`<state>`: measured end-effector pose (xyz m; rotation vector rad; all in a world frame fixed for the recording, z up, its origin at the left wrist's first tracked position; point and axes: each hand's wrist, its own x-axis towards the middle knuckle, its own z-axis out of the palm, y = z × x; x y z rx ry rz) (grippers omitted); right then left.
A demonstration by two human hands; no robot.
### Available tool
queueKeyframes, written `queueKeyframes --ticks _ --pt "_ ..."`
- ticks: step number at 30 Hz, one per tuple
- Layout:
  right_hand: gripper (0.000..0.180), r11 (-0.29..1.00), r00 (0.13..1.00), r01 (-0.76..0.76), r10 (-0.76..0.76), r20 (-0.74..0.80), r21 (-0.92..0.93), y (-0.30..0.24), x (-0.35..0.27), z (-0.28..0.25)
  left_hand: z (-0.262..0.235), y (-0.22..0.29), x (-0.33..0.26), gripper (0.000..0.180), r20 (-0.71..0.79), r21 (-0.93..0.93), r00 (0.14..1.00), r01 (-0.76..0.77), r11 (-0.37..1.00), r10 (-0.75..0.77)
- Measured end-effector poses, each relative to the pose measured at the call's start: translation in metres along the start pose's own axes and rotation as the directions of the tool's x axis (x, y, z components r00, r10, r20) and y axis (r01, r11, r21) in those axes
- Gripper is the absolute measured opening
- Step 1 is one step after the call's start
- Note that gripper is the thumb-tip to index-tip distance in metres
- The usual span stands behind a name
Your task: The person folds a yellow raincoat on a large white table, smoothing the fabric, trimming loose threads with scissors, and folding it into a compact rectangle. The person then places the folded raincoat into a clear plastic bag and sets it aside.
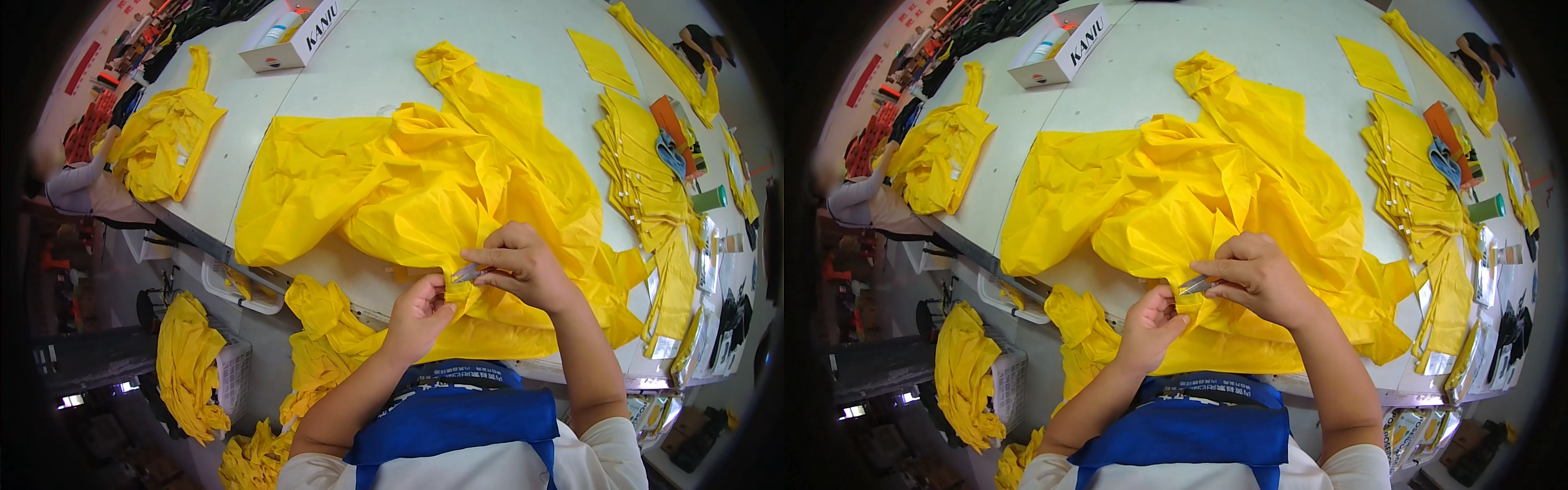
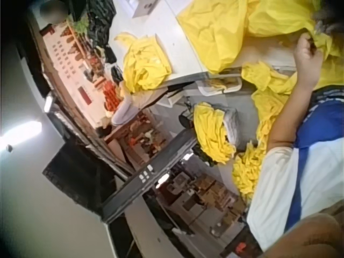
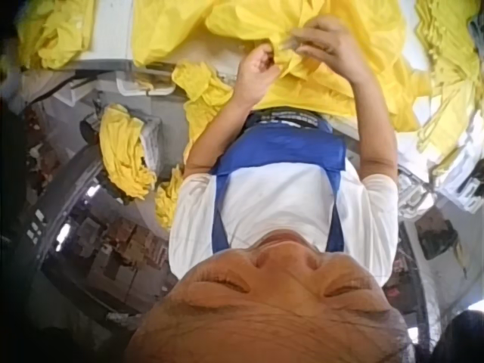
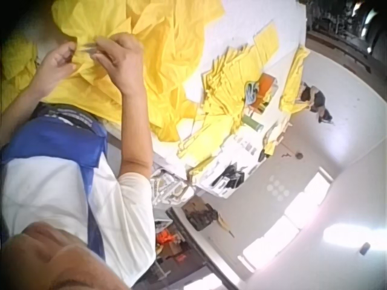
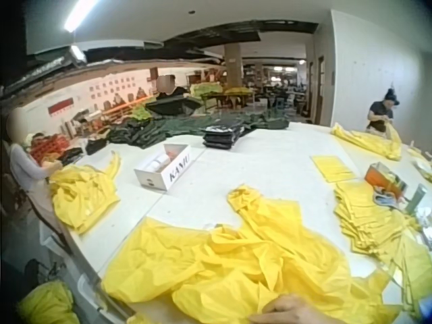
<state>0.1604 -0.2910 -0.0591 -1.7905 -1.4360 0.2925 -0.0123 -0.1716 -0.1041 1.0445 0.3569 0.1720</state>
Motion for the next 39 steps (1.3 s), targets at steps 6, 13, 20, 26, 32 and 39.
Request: queueKeyframes --ticks 6,13,20,26,32,39 --pt "0.031 1.0 0.999 0.022 -0.022 0.048 0.001 0.003 0.003 0.002 -0.002 -0.001 0.001 0.035 0.017 0.002 1.0 0.008 1.0 -0.008" --pt "0.034 0.936 0.962 -0.214 0.251 -0.104 0.281 0.004 -0.009 0.002 0.009 0.008 0.0 0.025 -0.045 -0.035 0.998 -0.041 0.999 0.039" --pt "0.038 0.972 0.972 -0.233 0.232 0.024 0.037 -0.031 -0.012 -0.017 0.006 0.0 -0.01 0.015 -0.095 0.048 0.995 -0.01 0.999 0.014" --pt "0.035 0.971 0.973 -0.172 0.194 0.128 -0.164 -0.04 -0.014 -0.028 0.008 0.0 -0.013 0.014 -0.119 0.068 0.992 -0.025 0.997 0.032" --pt "0.031 0.962 0.949 -0.192 0.232 0.215 -0.193 -0.046 -0.014 -0.029 0.011 0.007 -0.018 0.012 -0.108 0.337 0.992 -0.029 0.941 0.069" --pt "0.026 0.959 0.931 -0.159 0.225 0.288 -0.236 -0.052 -0.008 -0.025 0.006 0.007 -0.021 0.01 -0.123 0.322 0.991 -0.018 0.946 0.06"
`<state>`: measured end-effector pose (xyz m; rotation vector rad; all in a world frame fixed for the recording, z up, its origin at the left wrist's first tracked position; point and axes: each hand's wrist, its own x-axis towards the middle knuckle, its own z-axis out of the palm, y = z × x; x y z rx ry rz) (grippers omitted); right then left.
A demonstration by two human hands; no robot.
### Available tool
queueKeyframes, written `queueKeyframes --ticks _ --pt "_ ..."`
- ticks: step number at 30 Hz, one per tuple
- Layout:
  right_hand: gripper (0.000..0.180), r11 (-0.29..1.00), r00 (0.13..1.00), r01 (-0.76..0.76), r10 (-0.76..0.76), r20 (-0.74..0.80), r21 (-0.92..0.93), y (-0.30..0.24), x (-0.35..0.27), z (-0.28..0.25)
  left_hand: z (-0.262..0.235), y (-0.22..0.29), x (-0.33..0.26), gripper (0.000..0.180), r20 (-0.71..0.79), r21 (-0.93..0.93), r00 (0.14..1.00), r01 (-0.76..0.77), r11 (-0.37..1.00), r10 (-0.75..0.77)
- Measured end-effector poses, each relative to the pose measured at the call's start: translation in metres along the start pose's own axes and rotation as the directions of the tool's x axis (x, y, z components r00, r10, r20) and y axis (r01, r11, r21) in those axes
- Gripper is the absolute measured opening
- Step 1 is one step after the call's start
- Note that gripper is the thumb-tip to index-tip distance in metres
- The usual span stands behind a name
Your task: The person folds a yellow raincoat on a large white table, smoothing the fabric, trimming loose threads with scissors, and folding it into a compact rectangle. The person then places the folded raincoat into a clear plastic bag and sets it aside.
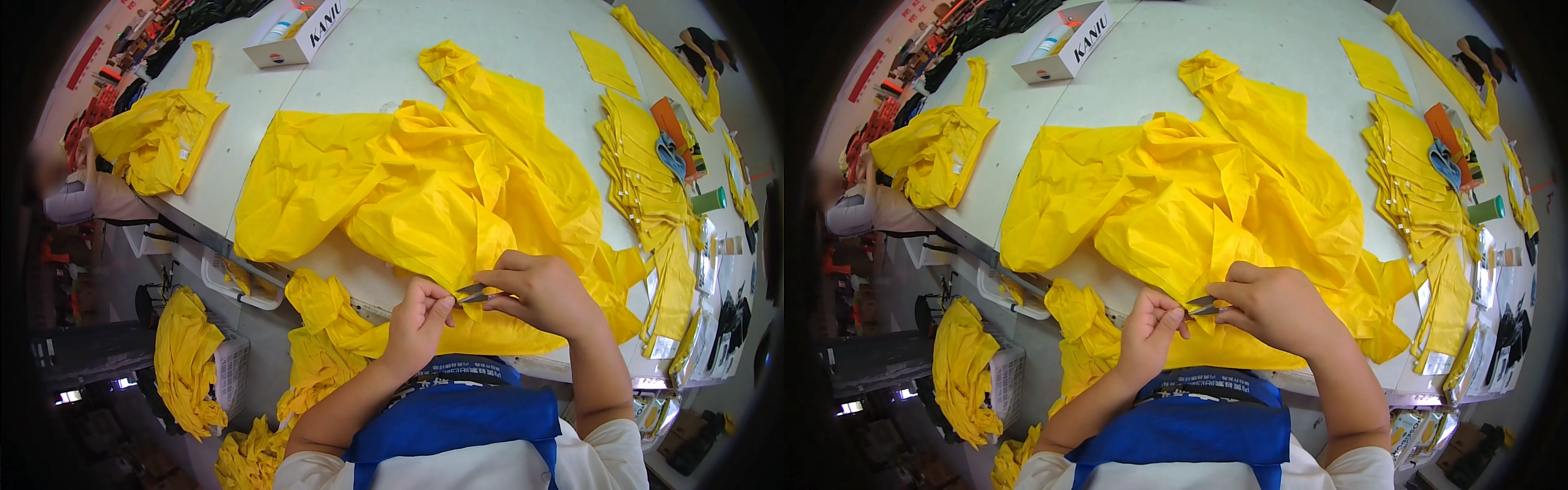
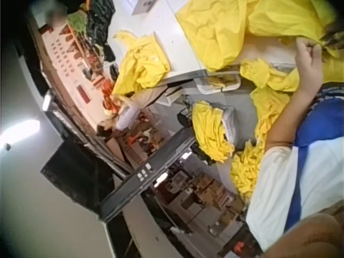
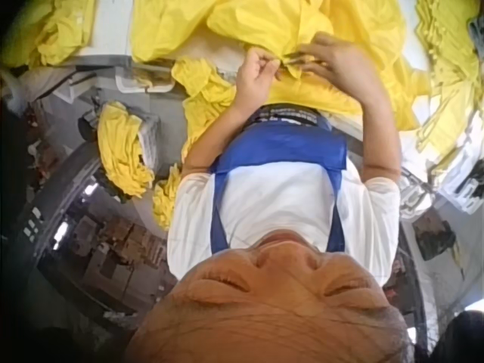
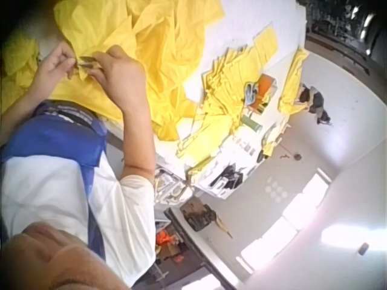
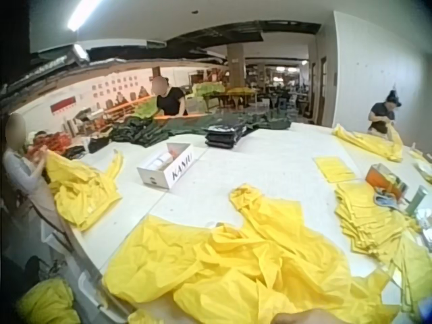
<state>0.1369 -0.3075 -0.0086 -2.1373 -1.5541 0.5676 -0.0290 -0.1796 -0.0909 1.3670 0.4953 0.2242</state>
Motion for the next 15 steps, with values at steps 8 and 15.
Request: queueKeyframes --ticks 8,15 --pt "0.023 0.994 0.998 0.05 -0.046 0.043 -0.099 -0.006 0.005 0.004 -0.003 0.001 -0.002 0.009 0.041 0.064 0.999 -0.033 0.997 0.031" --pt "0.026 0.904 0.967 -0.091 0.181 -0.18 0.419 0.01 -0.01 0.008 -0.007 -0.004 -0.004 0.008 0.058 -0.123 0.998 -0.006 0.992 0.013"
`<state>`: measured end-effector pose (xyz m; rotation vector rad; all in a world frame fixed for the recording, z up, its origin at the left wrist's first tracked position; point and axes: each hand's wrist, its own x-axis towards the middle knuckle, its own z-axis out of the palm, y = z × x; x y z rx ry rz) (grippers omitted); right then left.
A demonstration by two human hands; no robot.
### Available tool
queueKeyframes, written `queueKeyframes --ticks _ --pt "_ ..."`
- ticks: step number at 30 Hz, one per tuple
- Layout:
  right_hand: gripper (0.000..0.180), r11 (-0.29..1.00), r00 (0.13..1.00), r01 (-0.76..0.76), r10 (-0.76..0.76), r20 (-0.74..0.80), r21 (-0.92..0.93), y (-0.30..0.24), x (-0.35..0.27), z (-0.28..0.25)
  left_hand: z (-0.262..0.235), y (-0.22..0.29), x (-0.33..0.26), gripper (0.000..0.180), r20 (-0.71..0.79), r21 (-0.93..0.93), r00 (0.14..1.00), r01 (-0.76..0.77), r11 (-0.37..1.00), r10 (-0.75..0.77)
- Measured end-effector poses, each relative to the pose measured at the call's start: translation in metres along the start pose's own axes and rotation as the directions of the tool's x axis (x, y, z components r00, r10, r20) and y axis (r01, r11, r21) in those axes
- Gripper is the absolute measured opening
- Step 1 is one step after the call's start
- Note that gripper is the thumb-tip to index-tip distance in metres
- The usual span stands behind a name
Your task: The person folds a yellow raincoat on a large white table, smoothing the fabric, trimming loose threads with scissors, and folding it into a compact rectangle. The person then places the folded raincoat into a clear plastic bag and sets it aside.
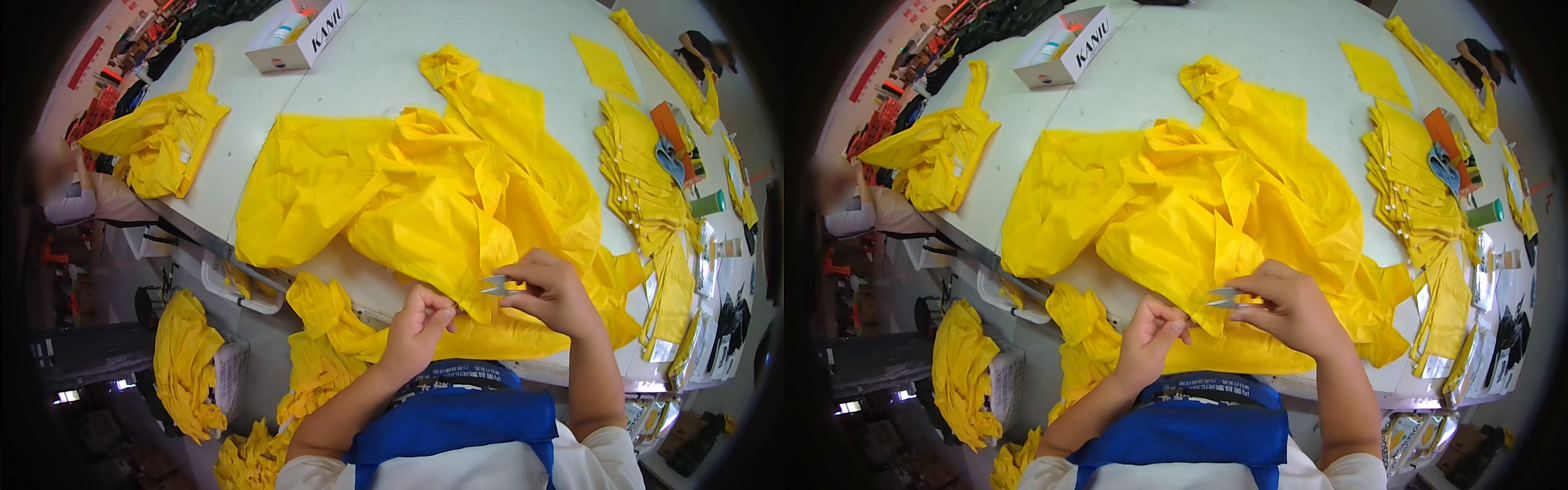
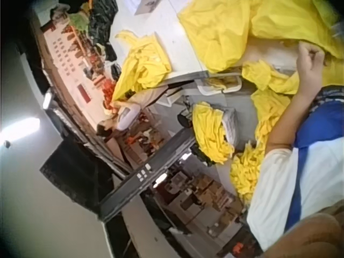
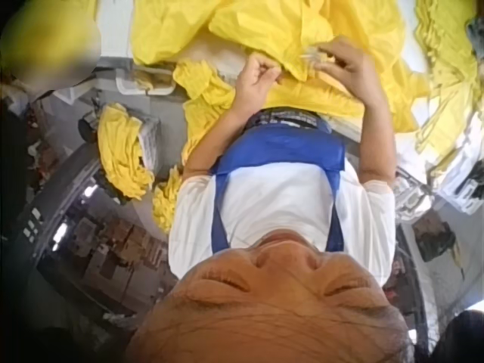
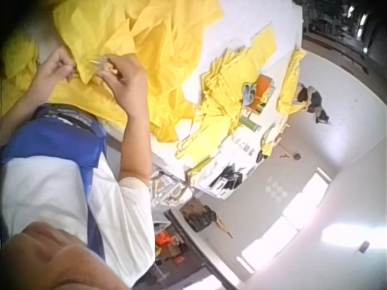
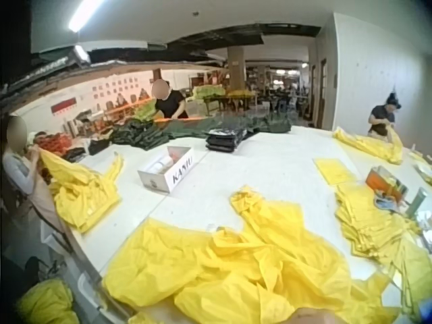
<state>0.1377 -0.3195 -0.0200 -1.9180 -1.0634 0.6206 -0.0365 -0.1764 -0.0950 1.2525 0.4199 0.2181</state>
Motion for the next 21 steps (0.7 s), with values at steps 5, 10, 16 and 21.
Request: queueKeyframes --ticks 5,10,16,21 --pt "0.027 0.841 0.604 -0.387 0.542 -0.584 0.379 0.142 -0.042 -0.068 -0.019 -0.009 -0.008 0.015 -0.005 0.291 1.0 -0.012 0.957 0.015" --pt "0.024 0.781 0.344 -0.624 0.269 -0.9 -0.005 0.364 -0.172 -0.172 -0.007 0.022 0.001 0.043 0.038 0.724 0.917 -0.298 0.622 0.396" --pt "0.018 0.829 0.35 -0.56 0.248 -0.903 0.011 0.312 -0.123 -0.156 0.032 0.04 0.016 0.061 0.223 0.918 0.925 -0.305 0.252 0.308" --pt "0.025 0.906 0.806 -0.361 0.422 -0.415 0.22 0.11 -0.063 -0.012 0.028 0.014 0.013 0.034 0.18 0.806 0.929 -0.327 0.492 0.322"
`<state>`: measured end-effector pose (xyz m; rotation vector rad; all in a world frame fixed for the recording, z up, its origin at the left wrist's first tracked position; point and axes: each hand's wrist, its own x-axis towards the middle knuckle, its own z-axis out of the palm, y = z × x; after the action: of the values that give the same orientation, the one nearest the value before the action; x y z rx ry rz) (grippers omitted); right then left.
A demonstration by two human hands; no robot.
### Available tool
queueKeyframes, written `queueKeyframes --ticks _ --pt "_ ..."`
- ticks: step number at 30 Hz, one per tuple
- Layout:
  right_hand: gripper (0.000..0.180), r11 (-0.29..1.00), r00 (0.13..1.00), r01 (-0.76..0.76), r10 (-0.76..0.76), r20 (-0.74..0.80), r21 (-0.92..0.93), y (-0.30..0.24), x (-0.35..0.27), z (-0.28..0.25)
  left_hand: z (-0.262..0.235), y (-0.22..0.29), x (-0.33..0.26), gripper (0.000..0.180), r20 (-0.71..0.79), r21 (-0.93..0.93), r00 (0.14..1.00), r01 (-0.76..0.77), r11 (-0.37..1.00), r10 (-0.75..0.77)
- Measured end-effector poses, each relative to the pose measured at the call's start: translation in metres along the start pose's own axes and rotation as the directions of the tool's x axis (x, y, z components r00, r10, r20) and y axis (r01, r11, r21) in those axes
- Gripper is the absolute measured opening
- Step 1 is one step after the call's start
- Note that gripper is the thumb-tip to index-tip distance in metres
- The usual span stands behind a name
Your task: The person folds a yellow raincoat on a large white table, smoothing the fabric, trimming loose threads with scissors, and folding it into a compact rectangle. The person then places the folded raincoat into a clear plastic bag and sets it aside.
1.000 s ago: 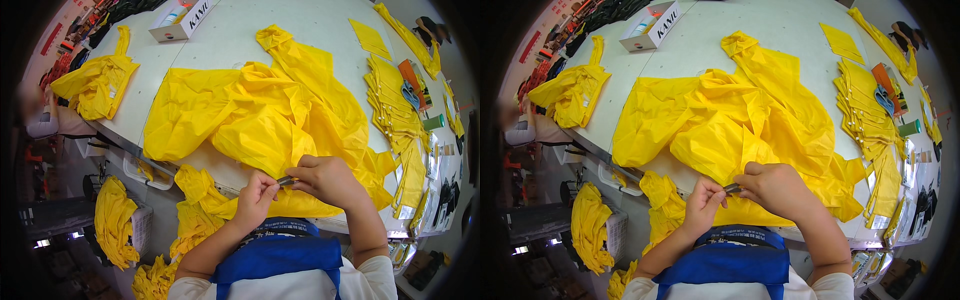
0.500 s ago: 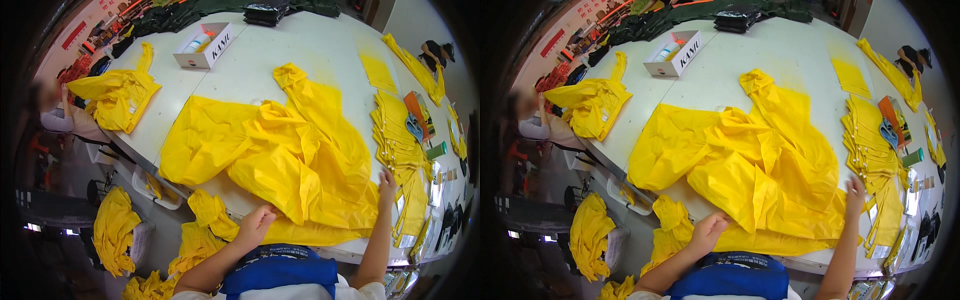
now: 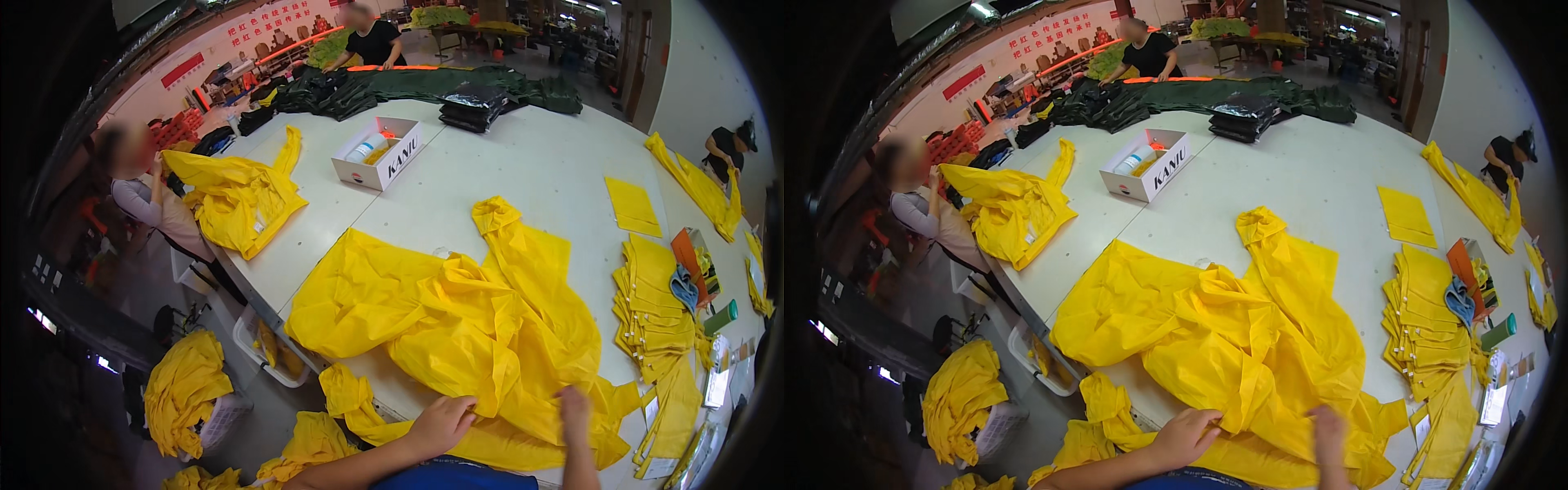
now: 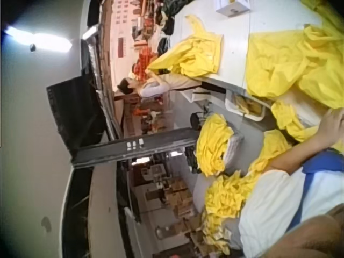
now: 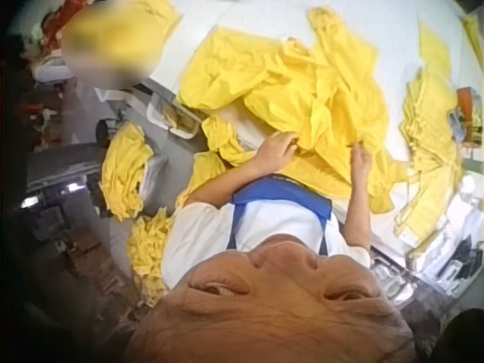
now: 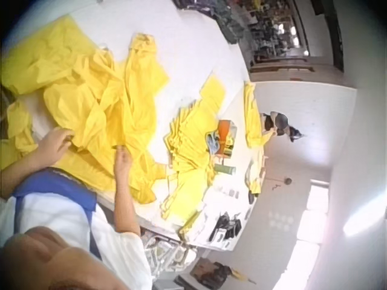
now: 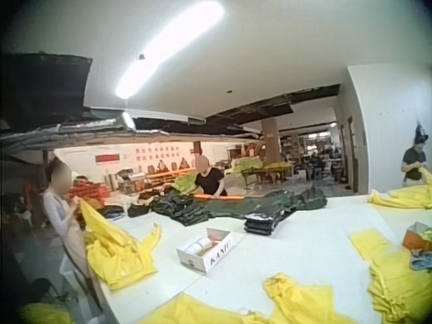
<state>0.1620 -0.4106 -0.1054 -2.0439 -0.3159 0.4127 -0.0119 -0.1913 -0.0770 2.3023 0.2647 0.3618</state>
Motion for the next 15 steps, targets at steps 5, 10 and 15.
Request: queueKeyframes --ticks 5,10,15 --pt "0.029 0.998 0.956 0.005 -0.024 0.292 0.063 -0.043 -0.023 0.093 0.001 -0.01 -0.005 0.017 -0.121 -0.118 0.993 -0.001 0.993 -0.013" --pt "0.027 0.897 0.924 -0.268 0.137 0.357 0.351 -0.034 -0.023 0.102 0.005 -0.015 -0.011 0.015 -0.138 -0.164 0.99 -0.008 0.986 -0.014" --pt "0.022 0.69 0.918 -0.391 0.242 0.315 0.61 -0.04 -0.033 0.108 0.012 -0.028 -0.017 0.011 0.01 -0.513 0.931 0.319 0.797 -0.366"
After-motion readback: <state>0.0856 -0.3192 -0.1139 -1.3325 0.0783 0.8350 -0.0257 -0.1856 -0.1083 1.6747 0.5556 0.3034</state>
